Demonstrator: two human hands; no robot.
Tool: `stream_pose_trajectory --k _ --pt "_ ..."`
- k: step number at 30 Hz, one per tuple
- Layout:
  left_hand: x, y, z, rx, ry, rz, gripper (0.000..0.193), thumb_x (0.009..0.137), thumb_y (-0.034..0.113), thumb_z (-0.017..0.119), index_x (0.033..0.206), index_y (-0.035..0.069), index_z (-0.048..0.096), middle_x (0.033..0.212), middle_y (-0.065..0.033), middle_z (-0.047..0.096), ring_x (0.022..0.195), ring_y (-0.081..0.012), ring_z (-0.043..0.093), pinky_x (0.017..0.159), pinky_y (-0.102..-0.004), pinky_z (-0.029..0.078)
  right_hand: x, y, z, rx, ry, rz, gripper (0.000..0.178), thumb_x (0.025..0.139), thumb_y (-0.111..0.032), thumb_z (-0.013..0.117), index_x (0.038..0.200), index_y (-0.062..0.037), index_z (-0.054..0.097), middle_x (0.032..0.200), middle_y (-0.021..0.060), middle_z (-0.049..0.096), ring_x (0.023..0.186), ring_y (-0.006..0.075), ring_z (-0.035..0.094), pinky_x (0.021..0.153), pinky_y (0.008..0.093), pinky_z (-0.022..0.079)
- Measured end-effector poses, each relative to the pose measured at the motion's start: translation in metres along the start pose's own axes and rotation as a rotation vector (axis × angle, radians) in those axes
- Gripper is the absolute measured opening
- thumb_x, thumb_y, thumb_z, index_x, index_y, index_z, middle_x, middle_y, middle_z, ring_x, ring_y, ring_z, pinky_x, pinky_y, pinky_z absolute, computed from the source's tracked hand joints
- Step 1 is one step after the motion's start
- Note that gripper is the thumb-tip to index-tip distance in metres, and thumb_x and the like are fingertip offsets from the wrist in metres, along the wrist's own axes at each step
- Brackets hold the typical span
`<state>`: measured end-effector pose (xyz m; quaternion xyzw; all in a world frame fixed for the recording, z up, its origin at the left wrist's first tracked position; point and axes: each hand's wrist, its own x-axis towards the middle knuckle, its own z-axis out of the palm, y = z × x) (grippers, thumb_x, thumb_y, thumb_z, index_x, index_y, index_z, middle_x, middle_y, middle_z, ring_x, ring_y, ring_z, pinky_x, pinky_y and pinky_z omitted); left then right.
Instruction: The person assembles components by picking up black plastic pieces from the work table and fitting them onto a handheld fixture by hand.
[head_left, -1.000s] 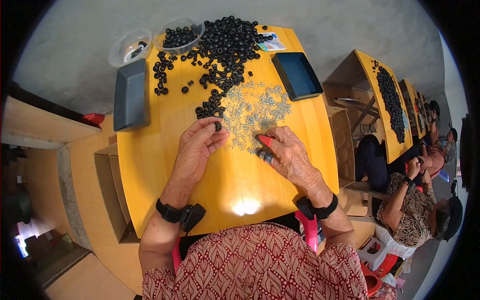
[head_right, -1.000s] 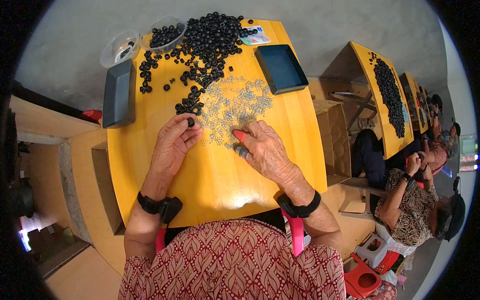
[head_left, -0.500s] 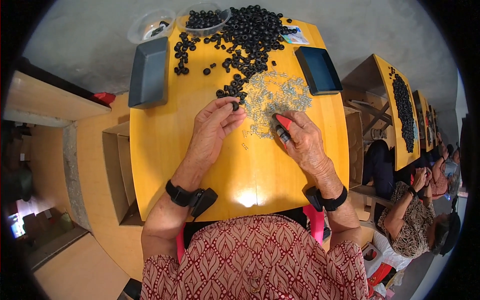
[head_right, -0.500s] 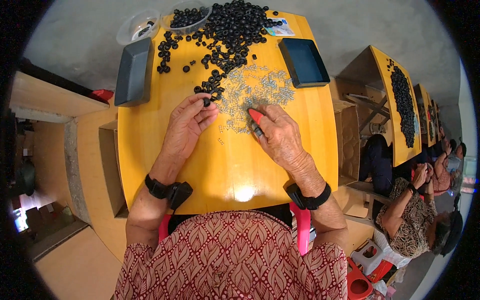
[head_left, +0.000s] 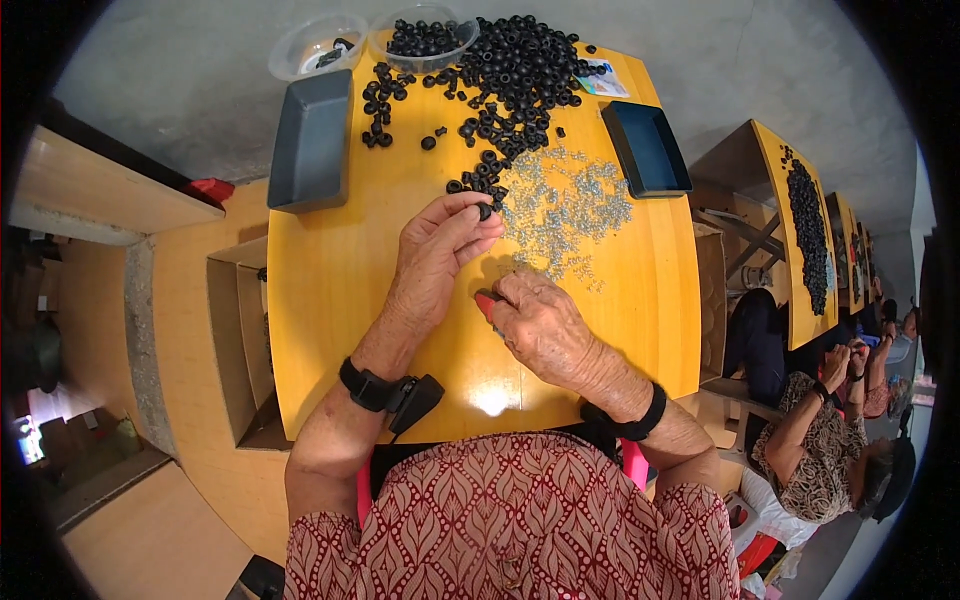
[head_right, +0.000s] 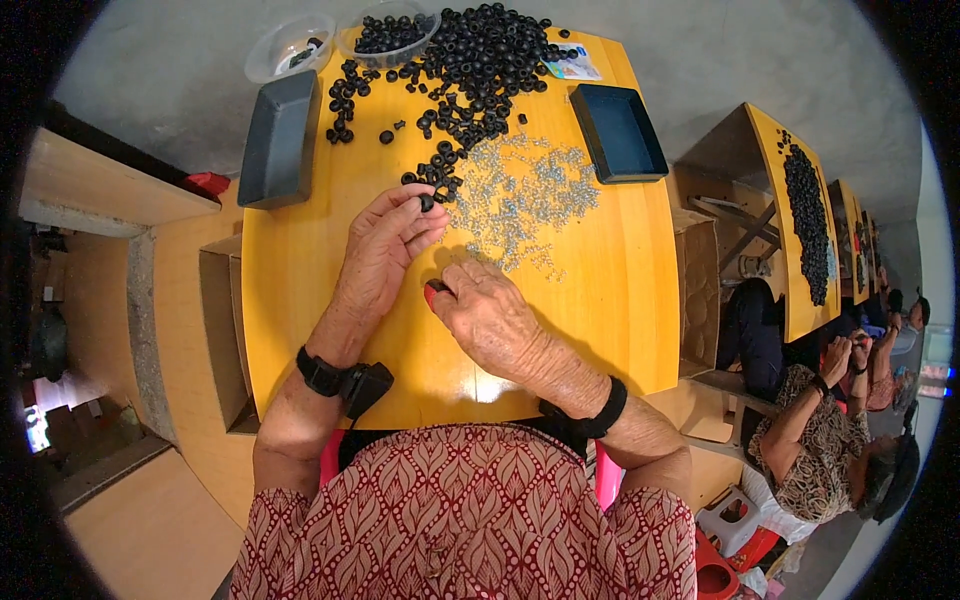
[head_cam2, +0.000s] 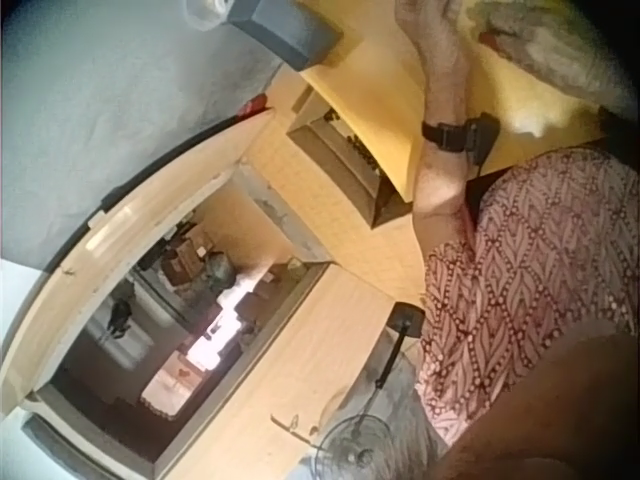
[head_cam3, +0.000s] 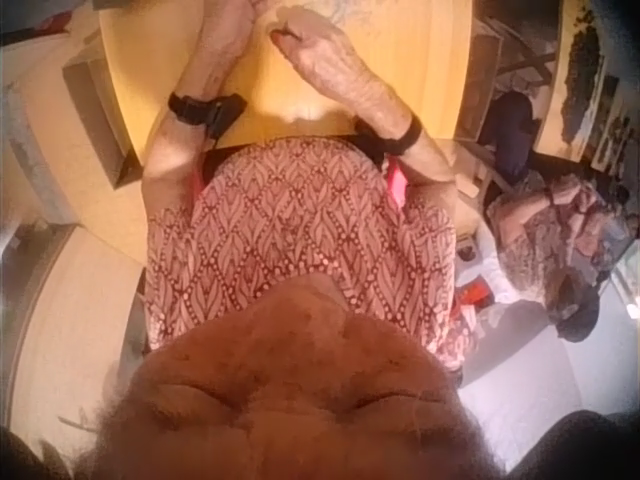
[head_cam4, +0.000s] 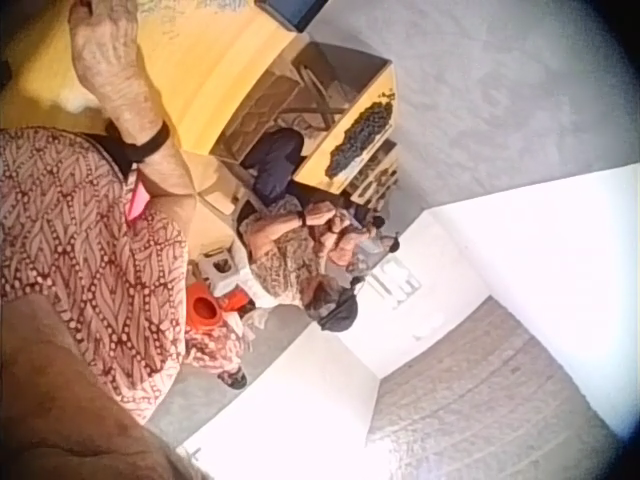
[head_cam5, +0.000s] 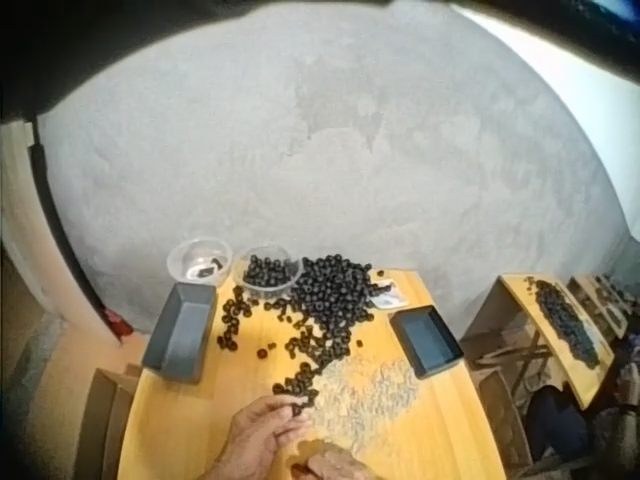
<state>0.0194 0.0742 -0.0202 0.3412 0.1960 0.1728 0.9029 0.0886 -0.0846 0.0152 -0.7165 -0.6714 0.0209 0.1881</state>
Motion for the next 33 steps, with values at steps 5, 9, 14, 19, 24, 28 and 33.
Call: stream_pose_trajectory --k 5,9,14,19,24,28,33 --pt "0.001 0.001 0.002 0.048 0.009 -0.003 0.023 0.096 0.016 0.057 0.114 0.002 0.061 0.102 -0.0103 0.068 0.095 -0.0152 0.067 0.087 -0.0269 0.053 -0.002 0.010 -0.011 0.031 0.010 0.055 0.025 0.075 0.001 0.067 0.100 0.0004 0.066 0.092 0.0129 0.061 0.086 0.0304 0.062 0.075 0.0381 0.053" --pt "0.003 0.002 0.000 0.050 -0.028 0.011 0.024 0.096 0.015 0.057 0.116 0.002 0.060 0.103 -0.0099 0.068 0.097 -0.0170 0.067 0.090 -0.0296 0.053 -0.009 0.023 -0.025 0.251 0.065 0.200 0.019 0.080 0.000 0.065 0.099 -0.0004 0.065 0.093 0.0134 0.062 0.087 0.0316 0.063 0.074 0.0394 0.053" --pt "0.003 -0.002 0.001 0.052 -0.008 0.004 0.024 0.096 0.014 0.057 0.116 0.002 0.060 0.103 -0.0096 0.068 0.099 -0.0168 0.066 0.090 -0.0292 0.053 -0.013 0.015 -0.026 0.185 0.043 0.246 0.018 0.079 -0.003 0.068 0.097 -0.0009 0.065 0.085 0.0130 0.060 0.081 0.0309 0.062 0.071 0.0392 0.053" --pt "0.001 -0.001 0.006 0.073 -0.040 0.003 0.022 0.094 0.011 0.059 0.114 0.003 0.060 0.105 -0.0087 0.067 0.100 -0.0176 0.066 0.091 -0.0296 0.053 -0.018 0.010 -0.011 -0.008 0.004 0.242 0.015 0.075 -0.002 0.067 0.090 0.0011 0.064 0.083 0.0127 0.055 0.081 0.0310 0.059 0.070 0.0397 0.052" --pt "0.000 -0.007 0.005 0.037 -0.126 -0.002 0.023 0.091 0.007 0.062 0.113 0.003 0.061 0.106 -0.0093 0.066 0.100 -0.0181 0.066 0.094 -0.0315 0.053 -0.017 0.006 -0.013 -0.016 -0.013 0.208 0.019 0.070 0.000 0.067 0.090 0.0012 0.064 0.085 0.0129 0.055 0.082 0.0311 0.059 0.070 0.0402 0.052" --pt "-0.002 -0.007 0.009 0.068 -0.172 -0.030 0.024 0.090 0.006 0.062 0.113 0.002 0.061 0.105 -0.0104 0.066 0.100 -0.0194 0.066 0.094 -0.0331 0.053 -0.022 0.008 -0.012 -0.014 -0.002 0.214 0.026 0.069 0.000 0.071 0.094 0.0004 0.064 0.086 0.0122 0.056 0.082 0.0310 0.060 0.070 0.0392 0.052" --pt "-0.001 -0.011 0.008 0.089 -0.178 -0.065 0.023 0.090 0.006 0.062 0.113 0.002 0.061 0.104 -0.0104 0.067 0.099 -0.0204 0.066 0.093 -0.0333 0.053 -0.025 0.008 -0.014 -0.003 0.009 0.244 0.025 0.067 0.000 0.069 0.092 0.0009 0.065 0.084 0.0129 0.055 0.083 0.0312 0.058 0.071 0.0391 0.051"
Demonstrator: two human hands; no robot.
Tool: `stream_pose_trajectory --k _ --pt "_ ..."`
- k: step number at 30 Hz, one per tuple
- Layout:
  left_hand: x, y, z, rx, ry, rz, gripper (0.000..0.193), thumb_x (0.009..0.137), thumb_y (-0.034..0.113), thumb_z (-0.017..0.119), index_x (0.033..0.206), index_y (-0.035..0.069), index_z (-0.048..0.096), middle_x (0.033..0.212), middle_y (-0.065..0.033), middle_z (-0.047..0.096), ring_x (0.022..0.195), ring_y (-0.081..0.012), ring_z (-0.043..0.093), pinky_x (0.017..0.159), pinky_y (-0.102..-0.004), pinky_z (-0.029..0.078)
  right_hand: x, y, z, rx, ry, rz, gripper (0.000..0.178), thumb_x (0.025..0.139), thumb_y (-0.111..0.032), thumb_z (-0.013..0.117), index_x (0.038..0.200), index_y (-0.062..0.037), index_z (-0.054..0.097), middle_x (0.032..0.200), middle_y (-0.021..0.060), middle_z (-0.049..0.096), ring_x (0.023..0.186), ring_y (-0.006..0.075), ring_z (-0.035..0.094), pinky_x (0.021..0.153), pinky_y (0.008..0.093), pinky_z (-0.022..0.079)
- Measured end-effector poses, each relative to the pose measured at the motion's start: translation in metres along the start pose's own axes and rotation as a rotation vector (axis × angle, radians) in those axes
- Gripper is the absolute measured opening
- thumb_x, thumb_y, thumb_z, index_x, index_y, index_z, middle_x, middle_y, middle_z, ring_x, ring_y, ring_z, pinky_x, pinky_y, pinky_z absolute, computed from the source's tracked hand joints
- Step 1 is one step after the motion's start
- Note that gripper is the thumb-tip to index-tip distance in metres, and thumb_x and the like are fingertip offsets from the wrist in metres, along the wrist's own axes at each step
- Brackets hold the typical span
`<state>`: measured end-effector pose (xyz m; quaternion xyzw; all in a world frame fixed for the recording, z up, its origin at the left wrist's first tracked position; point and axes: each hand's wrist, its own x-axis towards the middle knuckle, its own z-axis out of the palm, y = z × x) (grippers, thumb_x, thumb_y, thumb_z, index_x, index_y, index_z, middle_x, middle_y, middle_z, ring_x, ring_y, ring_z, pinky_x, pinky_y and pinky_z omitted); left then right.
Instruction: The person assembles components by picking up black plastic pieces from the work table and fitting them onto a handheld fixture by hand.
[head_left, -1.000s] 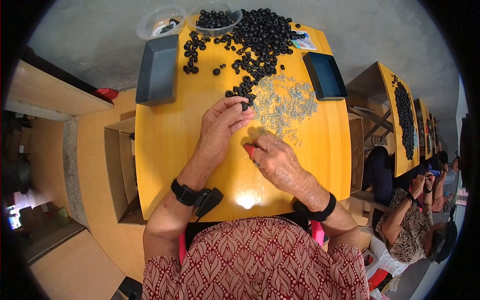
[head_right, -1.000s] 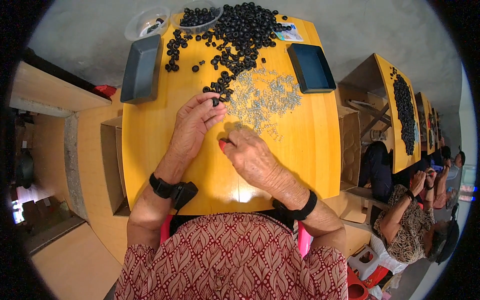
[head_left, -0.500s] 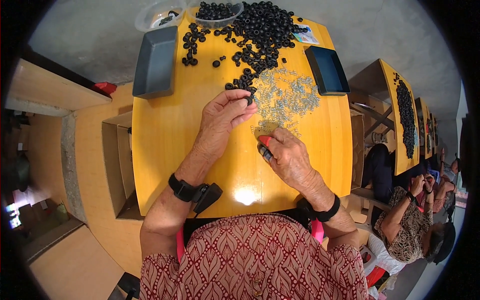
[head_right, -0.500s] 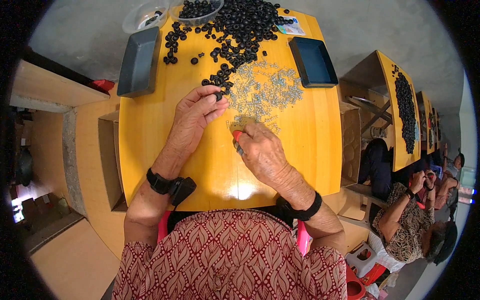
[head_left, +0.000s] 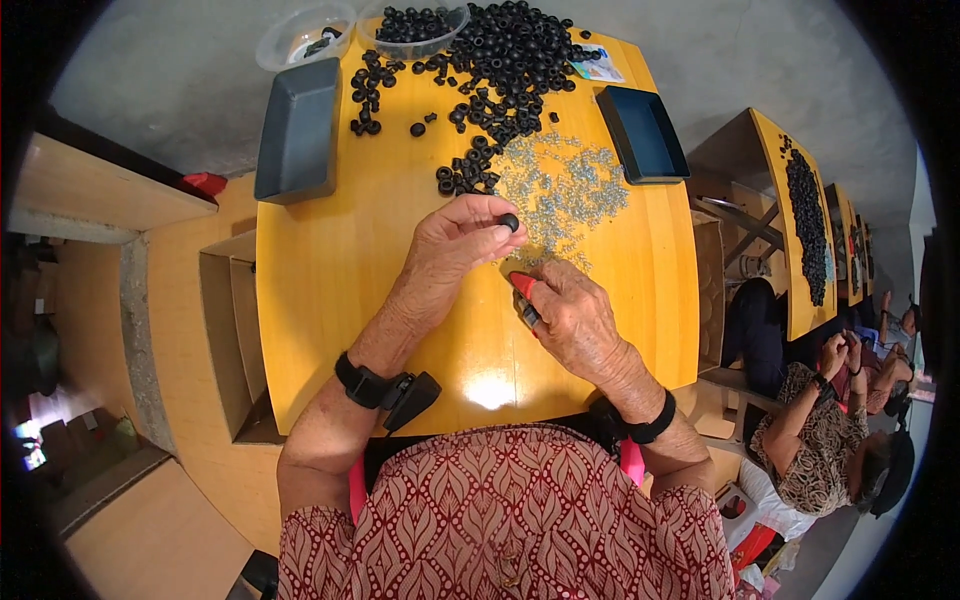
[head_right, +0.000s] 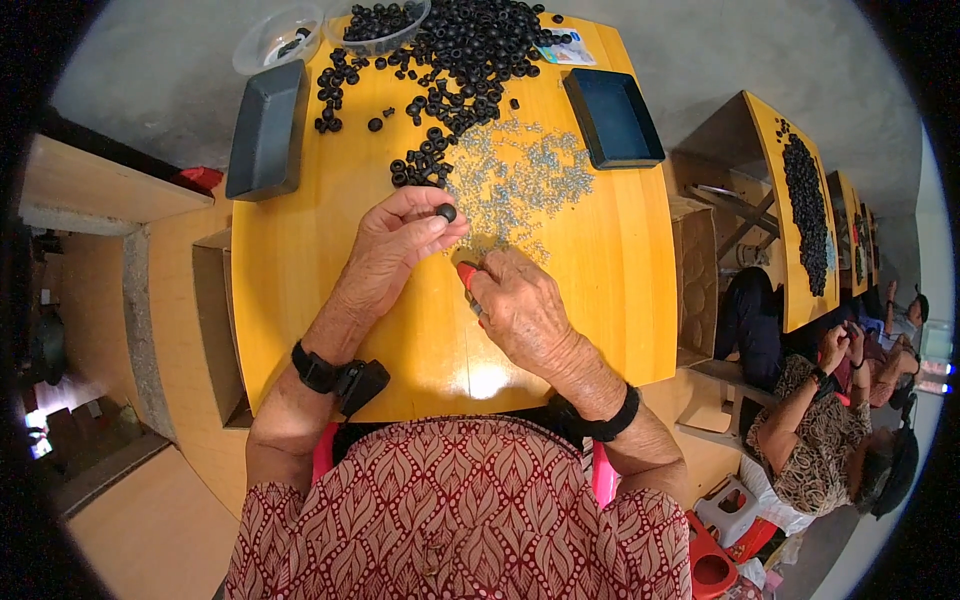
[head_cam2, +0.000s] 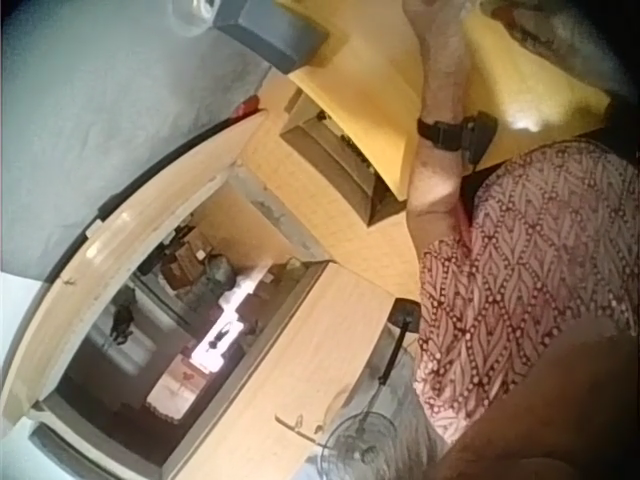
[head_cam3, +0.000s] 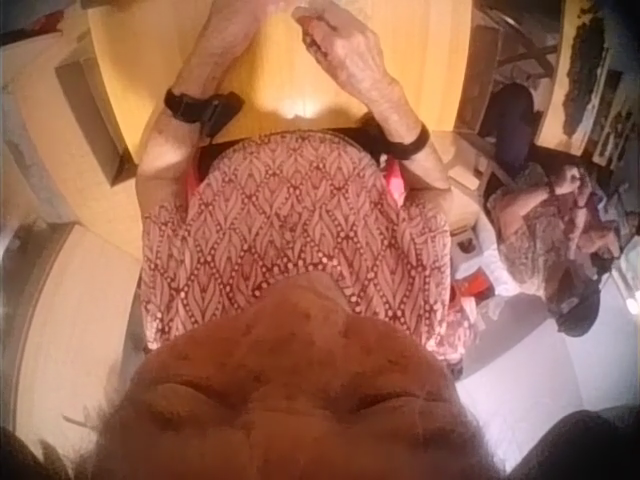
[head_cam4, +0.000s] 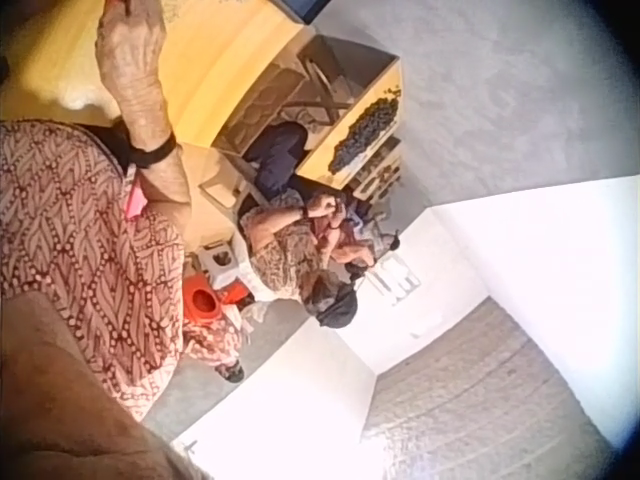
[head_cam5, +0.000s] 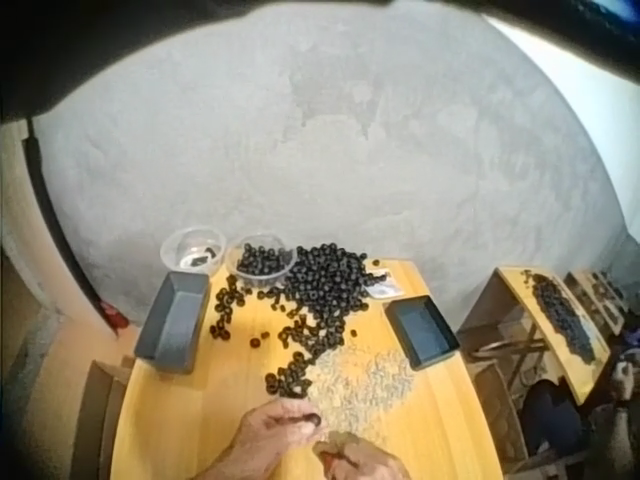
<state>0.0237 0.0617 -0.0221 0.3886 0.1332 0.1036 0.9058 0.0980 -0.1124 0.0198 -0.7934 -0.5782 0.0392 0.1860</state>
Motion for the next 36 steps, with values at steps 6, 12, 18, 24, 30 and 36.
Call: stream_pose_trajectory --k 6,12,18,24,30,36 --pt "-0.003 -0.001 0.003 -0.001 -0.050 0.007 0.023 0.091 0.008 0.062 0.113 0.002 0.061 0.104 -0.0100 0.067 0.099 -0.0200 0.066 0.092 -0.0322 0.053 0.000 0.000 0.001 0.005 -0.022 -0.003 0.033 0.071 0.001 0.072 0.103 -0.0014 0.066 0.086 0.0115 0.058 0.081 0.0296 0.060 0.068 0.0382 0.053" --pt "-0.002 -0.003 0.002 -0.041 -0.026 -0.050 0.023 0.090 0.008 0.063 0.113 0.003 0.061 0.104 -0.0091 0.067 0.099 -0.0196 0.066 0.092 -0.0323 0.053 -0.003 0.010 0.003 0.252 0.041 0.132 0.027 0.069 0.004 0.069 0.096 0.0013 0.065 0.084 0.0140 0.056 0.081 0.0322 0.060 0.071 0.0401 0.052" --pt "-0.001 0.001 0.003 -0.020 -0.015 -0.022 0.024 0.090 0.007 0.062 0.114 0.003 0.061 0.104 -0.0090 0.067 0.099 -0.0196 0.066 0.092 -0.0324 0.053 -0.003 0.017 -0.007 0.245 0.066 0.117 0.027 0.075 0.005 0.067 0.102 -0.0001 0.065 0.087 0.0151 0.059 0.083 0.0334 0.061 0.071 0.0411 0.052" --pt "-0.002 0.000 0.003 -0.030 -0.018 -0.023 0.024 0.090 0.007 0.062 0.114 0.003 0.061 0.104 -0.0087 0.067 0.100 -0.0197 0.066 0.092 -0.0319 0.053 -0.010 0.013 -0.024 0.214 0.122 0.210 0.026 0.074 -0.002 0.073 0.099 0.0023 0.065 0.086 0.0149 0.060 0.082 0.0329 0.061 0.071 0.0408 0.052" --pt "-0.001 -0.002 0.002 -0.029 -0.020 -0.023 0.023 0.091 0.007 0.061 0.114 0.003 0.061 0.104 -0.0079 0.066 0.100 -0.0194 0.066 0.092 -0.0313 0.053 -0.018 0.017 -0.009 0.079 0.069 0.183 0.025 0.074 -0.006 0.074 0.096 0.0012 0.066 0.086 0.0136 0.059 0.083 0.0316 0.061 0.070 0.0398 0.052" --pt "-0.002 0.000 0.002 -0.015 -0.011 -0.023 0.022 0.091 0.007 0.061 0.113 0.003 0.061 0.104 -0.0074 0.066 0.101 -0.0195 0.065 0.092 -0.0317 0.053 -0.015 0.015 -0.007 0.003 0.040 0.113 0.022 0.072 -0.005 0.073 0.090 0.0007 0.064 0.086 0.0132 0.056 0.084 0.0313 0.059 0.070 0.0396 0.051"
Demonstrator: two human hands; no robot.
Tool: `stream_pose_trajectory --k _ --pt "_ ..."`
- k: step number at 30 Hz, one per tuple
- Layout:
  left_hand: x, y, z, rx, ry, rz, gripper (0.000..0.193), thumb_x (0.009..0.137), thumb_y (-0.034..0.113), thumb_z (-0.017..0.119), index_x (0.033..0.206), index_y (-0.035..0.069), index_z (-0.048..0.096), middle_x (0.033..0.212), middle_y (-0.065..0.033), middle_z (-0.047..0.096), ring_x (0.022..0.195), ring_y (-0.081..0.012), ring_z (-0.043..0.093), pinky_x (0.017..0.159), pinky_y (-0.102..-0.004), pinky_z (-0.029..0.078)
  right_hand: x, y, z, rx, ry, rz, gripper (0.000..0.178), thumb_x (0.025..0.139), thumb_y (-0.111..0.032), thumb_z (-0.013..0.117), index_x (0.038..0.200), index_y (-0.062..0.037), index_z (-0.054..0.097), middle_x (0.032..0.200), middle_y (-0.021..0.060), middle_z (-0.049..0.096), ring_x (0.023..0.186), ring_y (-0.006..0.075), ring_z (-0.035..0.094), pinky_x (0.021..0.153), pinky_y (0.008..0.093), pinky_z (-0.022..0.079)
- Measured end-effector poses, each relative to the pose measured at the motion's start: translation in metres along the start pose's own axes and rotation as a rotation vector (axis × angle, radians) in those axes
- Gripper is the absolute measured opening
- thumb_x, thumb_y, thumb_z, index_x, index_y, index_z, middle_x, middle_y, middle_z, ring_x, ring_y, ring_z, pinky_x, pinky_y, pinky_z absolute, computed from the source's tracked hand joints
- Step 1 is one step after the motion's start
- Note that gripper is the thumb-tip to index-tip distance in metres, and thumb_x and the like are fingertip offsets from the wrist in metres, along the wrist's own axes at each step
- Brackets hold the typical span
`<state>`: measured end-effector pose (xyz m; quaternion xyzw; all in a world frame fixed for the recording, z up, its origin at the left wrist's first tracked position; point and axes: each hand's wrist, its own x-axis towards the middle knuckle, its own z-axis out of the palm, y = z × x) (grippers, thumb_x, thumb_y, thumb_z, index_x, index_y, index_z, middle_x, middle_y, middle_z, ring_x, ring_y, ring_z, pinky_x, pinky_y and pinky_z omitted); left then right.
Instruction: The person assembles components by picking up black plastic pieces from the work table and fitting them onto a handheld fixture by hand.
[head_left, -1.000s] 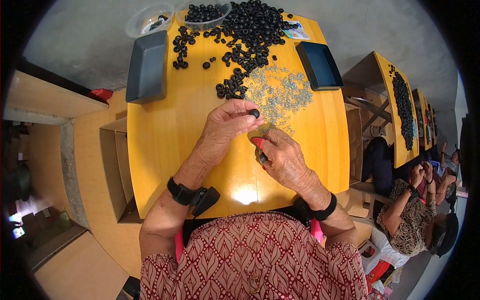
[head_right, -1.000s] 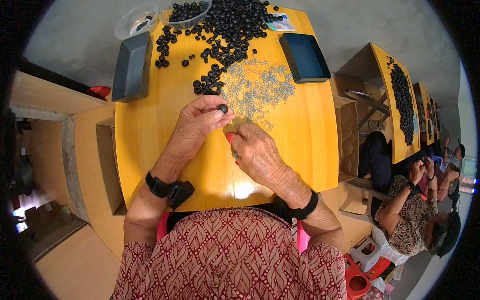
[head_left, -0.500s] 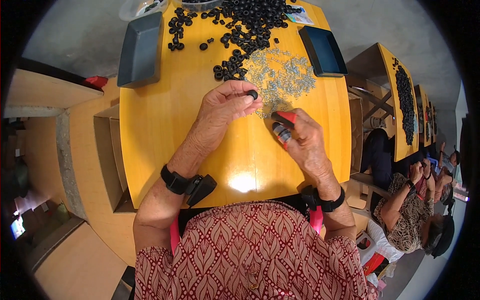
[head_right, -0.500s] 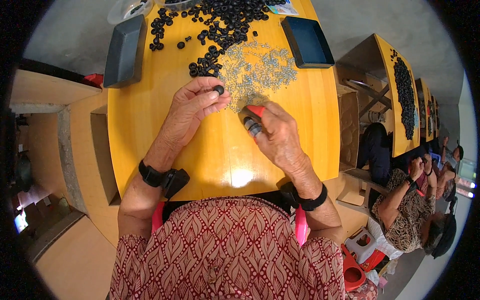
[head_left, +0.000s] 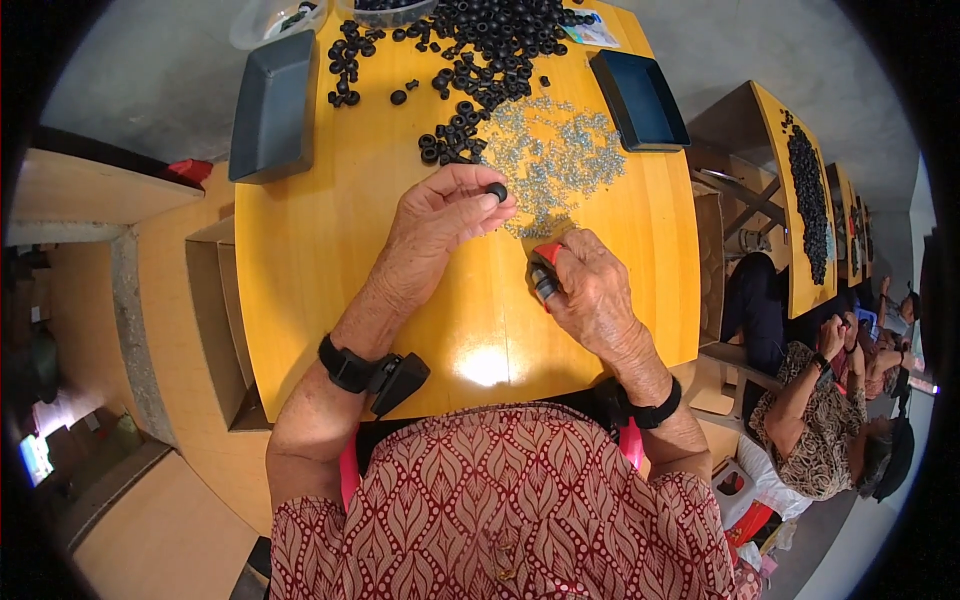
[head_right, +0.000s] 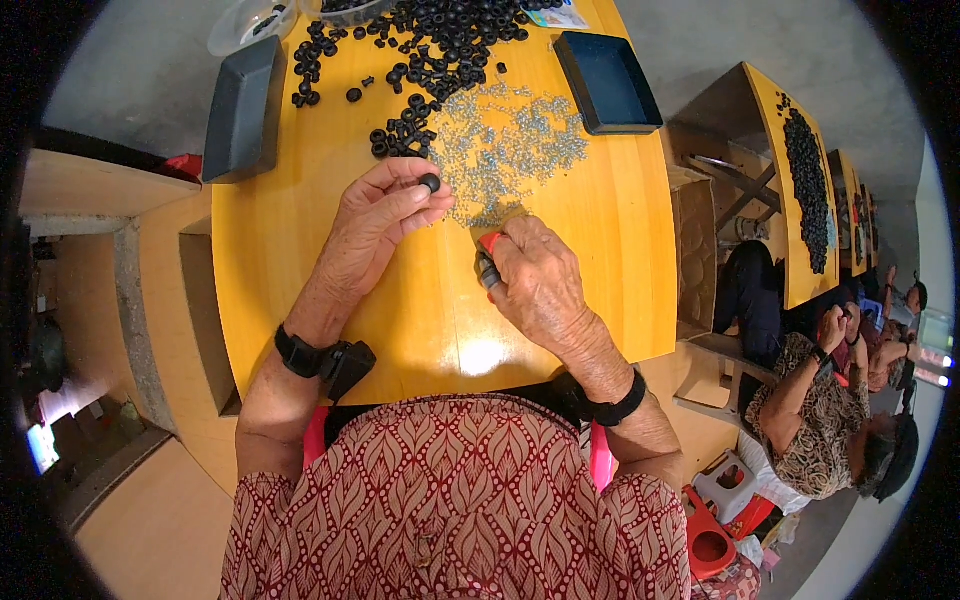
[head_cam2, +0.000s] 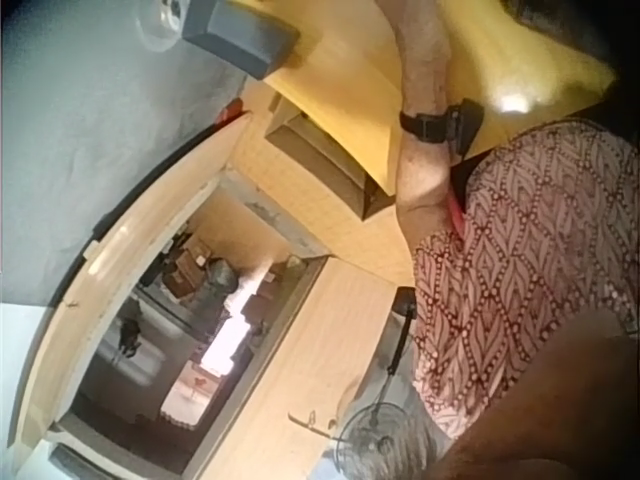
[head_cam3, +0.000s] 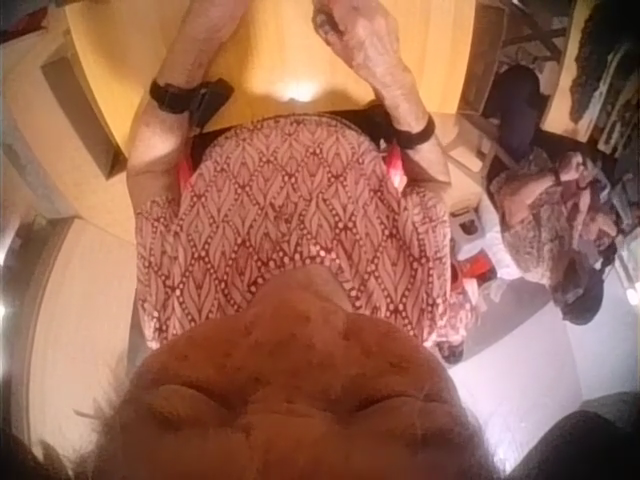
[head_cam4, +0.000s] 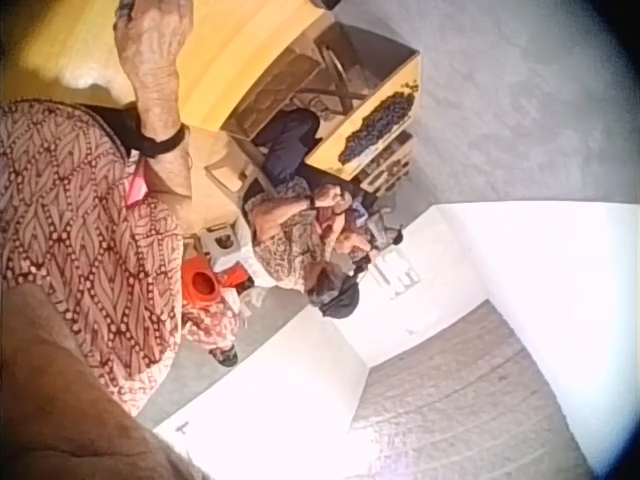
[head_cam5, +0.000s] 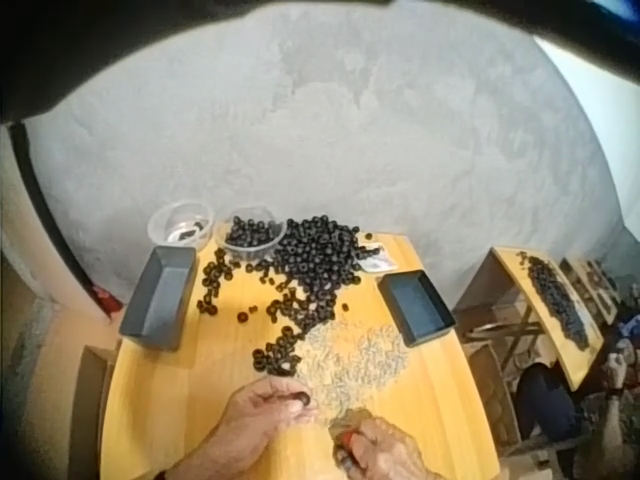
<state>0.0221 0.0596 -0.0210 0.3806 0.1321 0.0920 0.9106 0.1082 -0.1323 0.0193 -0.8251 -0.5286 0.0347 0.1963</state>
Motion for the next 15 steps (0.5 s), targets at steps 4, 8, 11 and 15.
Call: stream_pose_trajectory --k 4,8,11,15 --pt "-0.0008 -0.0013 0.0001 -0.005 -0.003 0.001 0.023 0.091 0.007 0.061 0.114 0.003 0.061 0.104 -0.0072 0.066 0.101 -0.0195 0.065 0.093 -0.0318 0.053 -0.0024 -0.0023 -0.0010 -0.064 -0.008 -0.040 0.022 0.070 -0.005 0.073 0.088 0.0003 0.062 0.087 0.0130 0.055 0.085 0.0312 0.058 0.070 0.0395 0.051" --pt "-0.0005 0.0002 0.0012 0.010 -0.008 -0.005 0.023 0.091 0.007 0.061 0.114 0.003 0.061 0.105 -0.0072 0.066 0.101 -0.0190 0.065 0.093 -0.0314 0.053 -0.0012 0.0001 0.0017 -0.009 0.042 -0.013 0.022 0.069 -0.005 0.073 0.088 0.0004 0.062 0.087 0.0125 0.055 0.085 0.0308 0.058 0.071 0.0390 0.051" --pt "0.0009 -0.0034 -0.0001 -0.006 -0.012 0.023 0.023 0.091 0.007 0.061 0.114 0.003 0.061 0.105 -0.0072 0.065 0.101 -0.0187 0.065 0.093 -0.0311 0.052 0.0017 -0.0005 -0.0012 -0.031 -0.017 -0.010 0.023 0.070 -0.005 0.072 0.090 0.0005 0.062 0.087 0.0124 0.055 0.086 0.0309 0.058 0.071 0.0391 0.052" --pt "-0.0004 0.0009 0.0023 0.012 0.014 -0.016 0.024 0.091 0.007 0.062 0.114 0.002 0.061 0.105 -0.0074 0.065 0.101 -0.0185 0.065 0.094 -0.0315 0.052 0.0035 0.0009 -0.0052 0.011 -0.039 -0.018 0.024 0.071 0.001 0.073 0.093 -0.0002 0.064 0.090 0.0134 0.061 0.084 0.0319 0.061 0.070 0.0382 0.052"
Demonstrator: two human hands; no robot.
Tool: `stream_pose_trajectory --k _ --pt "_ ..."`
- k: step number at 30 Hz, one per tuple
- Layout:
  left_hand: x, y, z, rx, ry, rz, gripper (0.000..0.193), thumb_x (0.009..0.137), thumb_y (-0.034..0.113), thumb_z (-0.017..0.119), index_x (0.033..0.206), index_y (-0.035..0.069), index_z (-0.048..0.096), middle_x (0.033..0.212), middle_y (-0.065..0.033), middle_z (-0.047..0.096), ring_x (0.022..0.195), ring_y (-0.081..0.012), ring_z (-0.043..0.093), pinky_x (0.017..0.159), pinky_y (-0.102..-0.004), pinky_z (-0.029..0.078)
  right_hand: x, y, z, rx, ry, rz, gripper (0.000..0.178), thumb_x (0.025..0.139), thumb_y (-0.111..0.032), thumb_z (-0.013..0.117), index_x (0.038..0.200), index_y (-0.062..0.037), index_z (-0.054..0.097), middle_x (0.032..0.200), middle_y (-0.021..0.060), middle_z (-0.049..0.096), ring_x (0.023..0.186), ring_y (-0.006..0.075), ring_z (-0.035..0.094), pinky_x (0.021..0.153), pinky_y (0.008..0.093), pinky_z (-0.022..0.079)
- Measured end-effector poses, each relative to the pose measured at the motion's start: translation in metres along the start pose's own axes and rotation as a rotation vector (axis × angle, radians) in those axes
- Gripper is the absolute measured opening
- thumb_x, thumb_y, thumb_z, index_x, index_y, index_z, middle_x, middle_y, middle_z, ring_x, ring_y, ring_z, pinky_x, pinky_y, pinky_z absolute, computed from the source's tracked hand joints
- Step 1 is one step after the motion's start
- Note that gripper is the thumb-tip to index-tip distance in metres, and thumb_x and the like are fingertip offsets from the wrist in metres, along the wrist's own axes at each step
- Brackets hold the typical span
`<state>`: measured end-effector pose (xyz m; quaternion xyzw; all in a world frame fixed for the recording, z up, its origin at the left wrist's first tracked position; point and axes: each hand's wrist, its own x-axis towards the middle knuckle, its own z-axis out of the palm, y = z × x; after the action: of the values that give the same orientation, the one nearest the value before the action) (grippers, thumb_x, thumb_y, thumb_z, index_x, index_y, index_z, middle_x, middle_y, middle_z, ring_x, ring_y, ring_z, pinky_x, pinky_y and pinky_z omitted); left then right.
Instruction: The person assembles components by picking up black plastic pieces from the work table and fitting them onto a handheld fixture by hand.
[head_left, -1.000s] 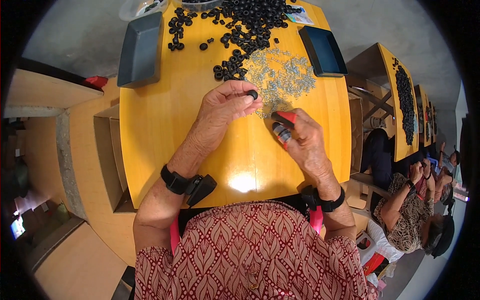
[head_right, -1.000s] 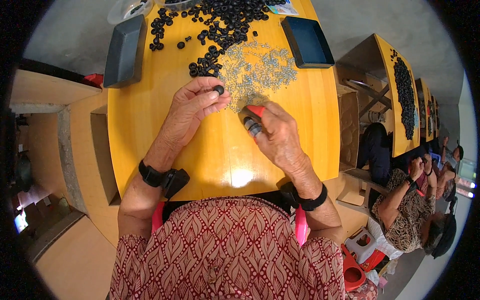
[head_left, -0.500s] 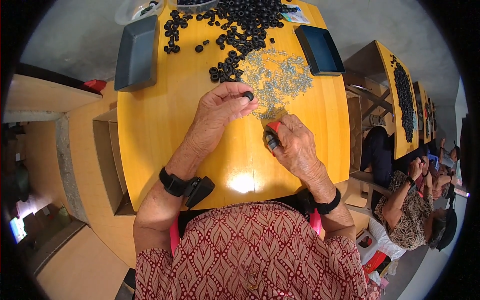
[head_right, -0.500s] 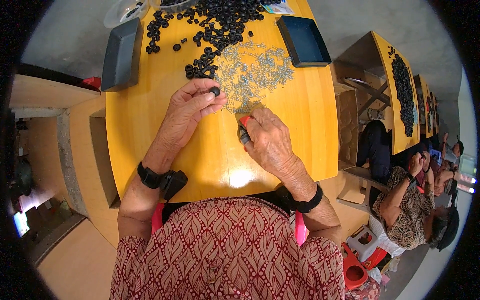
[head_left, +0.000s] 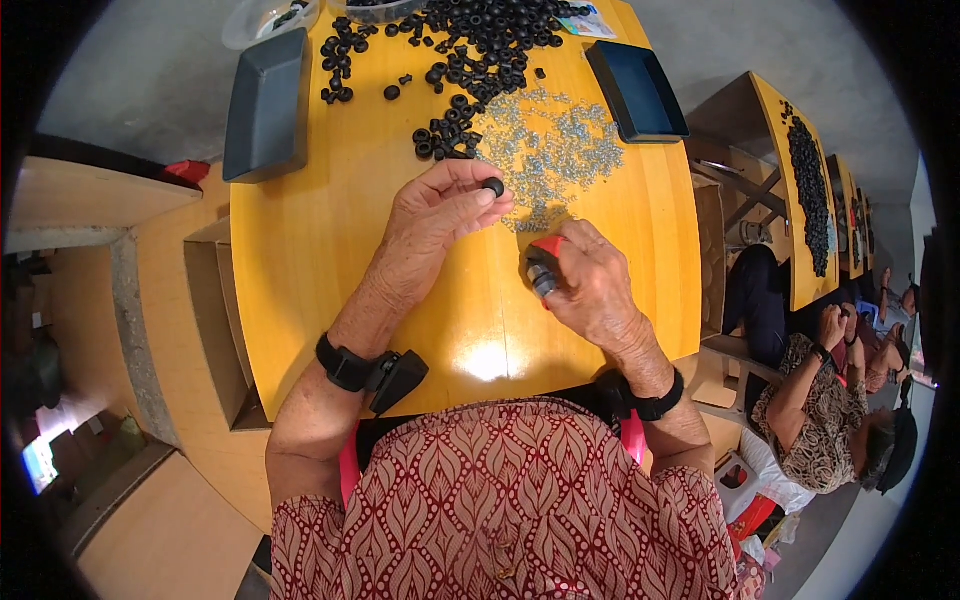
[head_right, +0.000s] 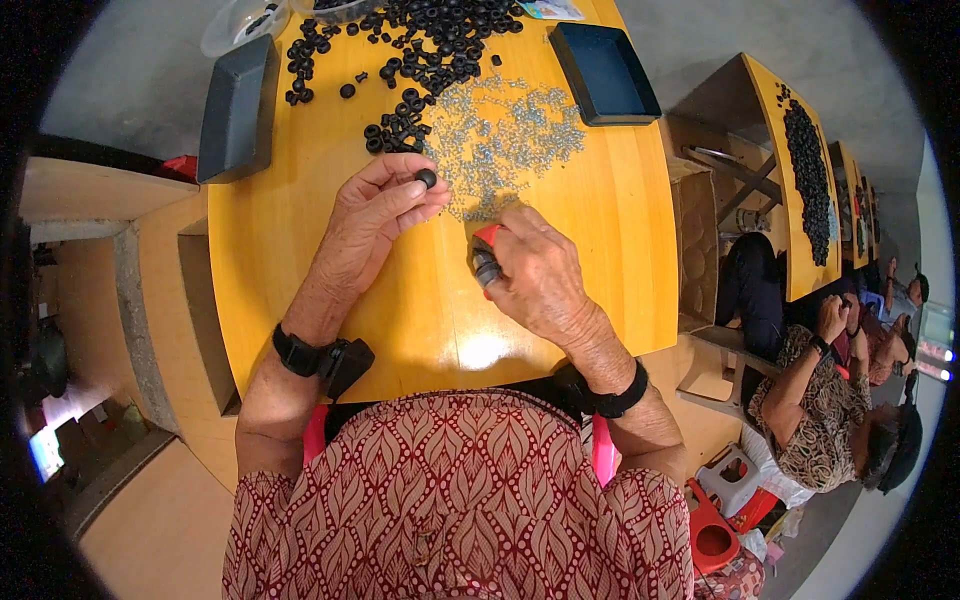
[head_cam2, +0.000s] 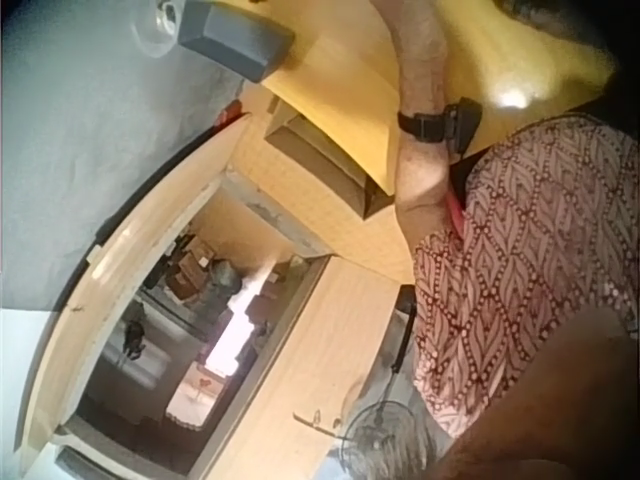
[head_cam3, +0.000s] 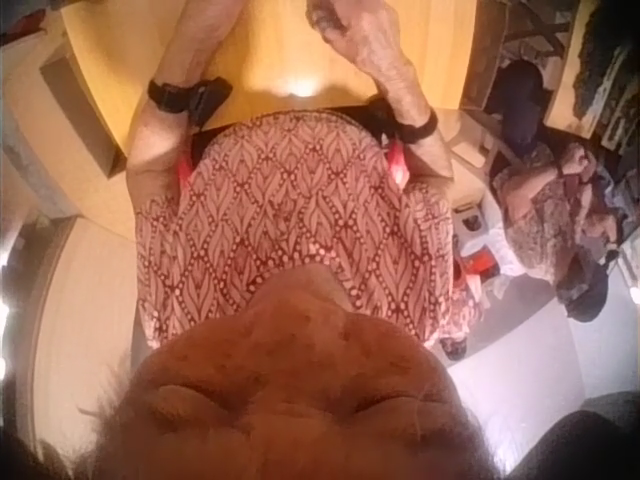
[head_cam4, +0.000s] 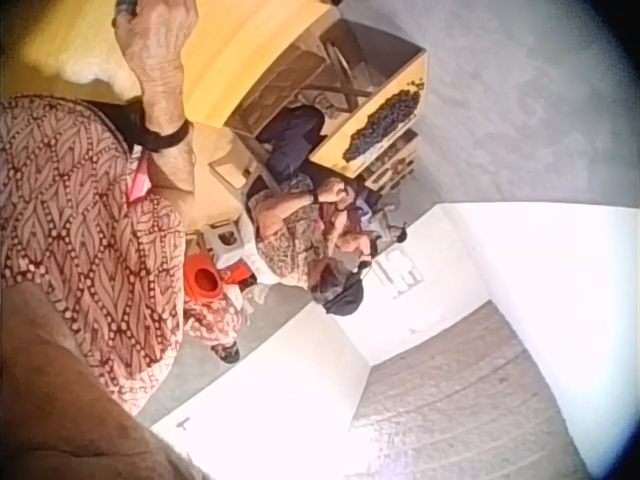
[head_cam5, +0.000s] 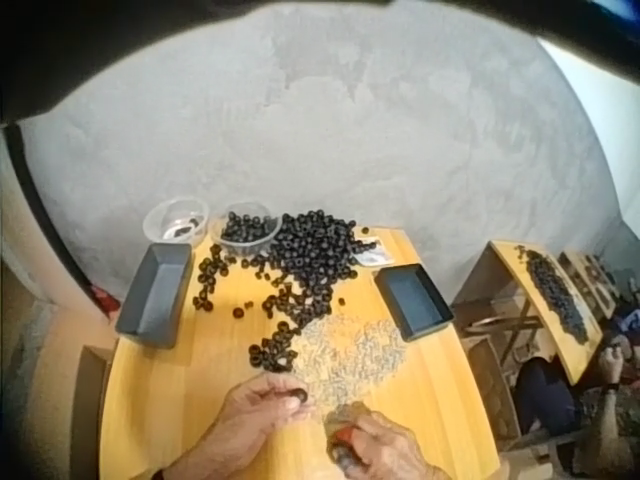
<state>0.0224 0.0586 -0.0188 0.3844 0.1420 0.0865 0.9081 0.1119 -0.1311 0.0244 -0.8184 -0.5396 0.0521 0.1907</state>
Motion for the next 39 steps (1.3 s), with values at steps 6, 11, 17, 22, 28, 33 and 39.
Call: stream_pose_trajectory --k 6,11,17,22,28,33,39 --pt "-0.001 -0.004 0.002 -0.015 -0.037 -0.018 0.023 0.090 0.007 0.063 0.113 0.002 0.061 0.105 -0.0078 0.066 0.100 -0.0196 0.065 0.094 -0.0328 0.052 -0.003 0.007 -0.002 0.201 0.121 0.068 0.025 0.068 0.001 0.073 0.091 0.0000 0.064 0.083 0.0138 0.060 0.079 0.0331 0.060 0.068 0.0394 0.051" --pt "0.000 -0.004 0.002 -0.009 -0.040 -0.028 0.022 0.091 0.007 0.062 0.113 0.002 0.061 0.105 -0.0084 0.066 0.100 -0.0200 0.066 0.093 -0.0330 0.053 -0.001 0.003 -0.006 0.264 0.170 0.121 0.025 0.070 0.001 0.072 0.094 -0.0004 0.065 0.084 0.0125 0.059 0.080 0.0323 0.059 0.068 0.0392 0.051" --pt "0.000 -0.004 0.001 -0.027 0.042 0.022 0.021 0.092 0.009 0.062 0.112 0.002 0.061 0.105 -0.0074 0.066 0.099 -0.0178 0.066 0.090 -0.0300 0.053 0.021 -0.006 0.013 0.065 0.168 -0.076 0.022 0.071 -0.003 0.071 0.093 -0.0020 0.066 0.087 0.0104 0.056 0.083 0.0303 0.057 0.071 0.0386 0.050" --pt "0.001 -0.005 -0.001 -0.049 0.039 0.039 0.021 0.092 0.007 0.061 0.112 0.002 0.061 0.105 -0.0082 0.066 0.099 -0.0187 0.066 0.091 -0.0308 0.053 0.029 -0.009 0.014 0.002 0.088 -0.068 0.020 0.069 -0.003 0.071 0.088 -0.0017 0.064 0.085 0.0106 0.053 0.081 0.0300 0.055 0.071 0.0396 0.048" --pt "0.000 -0.003 -0.001 -0.059 0.025 0.034 0.020 0.092 0.006 0.060 0.112 0.003 0.061 0.105 -0.0088 0.066 0.099 -0.0191 0.066 0.092 -0.0316 0.053 0.028 -0.002 0.011 0.044 0.116 -0.058 0.019 0.067 -0.003 0.072 0.085 -0.0002 0.063 0.084 0.0122 0.054 0.081 0.0310 0.055 0.072 0.0407 0.048" --pt "0.000 -0.003 -0.003 -0.054 0.050 0.023 0.020 0.092 0.007 0.060 0.112 0.003 0.061 0.104 -0.0088 0.067 0.098 -0.0188 0.066 0.091 -0.0309 0.053 0.022 0.004 0.005 0.125 0.152 0.007 0.019 0.070 -0.004 0.072 0.088 -0.0010 0.066 0.085 0.0124 0.057 0.082 0.0315 0.057 0.072 0.0396 0.049" --pt "0.003 0.006 -0.005 -0.072 0.125 0.077 0.020 0.093 0.009 0.061 0.112 0.003 0.061 0.104 -0.0088 0.067 0.096 -0.0170 0.067 0.087 -0.0278 0.054 0.021 -0.003 0.001 0.166 0.147 -0.026 0.019 0.072 -0.005 0.072 0.090 -0.0016 0.066 0.085 0.0110 0.057 0.082 0.0308 0.057 0.072 0.0397 0.048"
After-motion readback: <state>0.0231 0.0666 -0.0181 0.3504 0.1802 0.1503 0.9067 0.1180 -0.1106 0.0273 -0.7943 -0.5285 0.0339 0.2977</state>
